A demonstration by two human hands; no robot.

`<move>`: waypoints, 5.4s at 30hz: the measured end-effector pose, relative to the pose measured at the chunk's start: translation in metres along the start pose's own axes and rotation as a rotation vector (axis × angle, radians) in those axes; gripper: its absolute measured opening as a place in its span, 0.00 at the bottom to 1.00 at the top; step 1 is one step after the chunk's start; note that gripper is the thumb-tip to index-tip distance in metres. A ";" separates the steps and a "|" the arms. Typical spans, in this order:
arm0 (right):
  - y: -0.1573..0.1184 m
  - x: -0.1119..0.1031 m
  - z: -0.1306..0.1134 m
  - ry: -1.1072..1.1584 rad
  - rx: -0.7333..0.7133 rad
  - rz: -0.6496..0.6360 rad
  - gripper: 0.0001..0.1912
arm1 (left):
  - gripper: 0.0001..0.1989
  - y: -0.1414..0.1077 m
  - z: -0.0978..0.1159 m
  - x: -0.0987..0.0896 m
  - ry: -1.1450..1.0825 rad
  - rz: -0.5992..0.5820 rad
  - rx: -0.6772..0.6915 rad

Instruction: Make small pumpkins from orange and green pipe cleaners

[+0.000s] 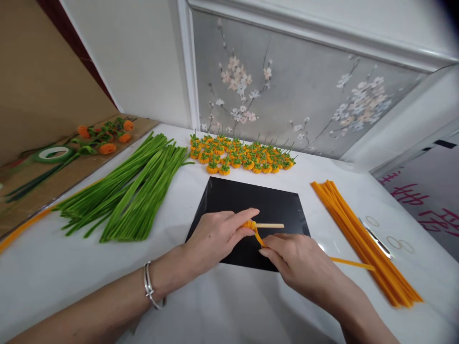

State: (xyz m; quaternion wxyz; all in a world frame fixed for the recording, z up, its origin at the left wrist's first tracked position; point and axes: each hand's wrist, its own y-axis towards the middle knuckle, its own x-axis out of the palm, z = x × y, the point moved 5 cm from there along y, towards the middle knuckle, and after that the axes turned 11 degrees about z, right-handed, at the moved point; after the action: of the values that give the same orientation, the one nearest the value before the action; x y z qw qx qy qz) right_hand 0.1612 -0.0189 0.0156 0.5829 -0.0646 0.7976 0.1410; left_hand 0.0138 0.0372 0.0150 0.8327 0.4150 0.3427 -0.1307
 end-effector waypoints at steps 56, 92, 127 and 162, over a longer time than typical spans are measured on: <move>0.008 -0.021 0.000 0.171 -0.110 0.237 0.13 | 0.10 0.004 0.010 -0.005 0.193 -0.006 0.145; 0.015 0.007 0.001 0.209 -0.075 0.008 0.10 | 0.08 0.005 -0.003 0.000 0.187 -0.017 0.038; 0.024 0.007 0.027 0.577 0.070 0.108 0.12 | 0.14 -0.001 0.009 0.005 -0.142 -0.172 -0.070; 0.012 0.001 0.018 0.683 0.235 0.416 0.06 | 0.11 0.003 -0.001 0.008 -0.567 -0.312 -0.520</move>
State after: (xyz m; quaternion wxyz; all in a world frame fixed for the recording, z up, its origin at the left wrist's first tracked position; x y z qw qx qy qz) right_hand 0.1740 -0.0025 0.0117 0.2473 0.1217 0.9519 0.1340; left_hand 0.0204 0.0407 0.0107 0.9413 0.0814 0.1803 -0.2735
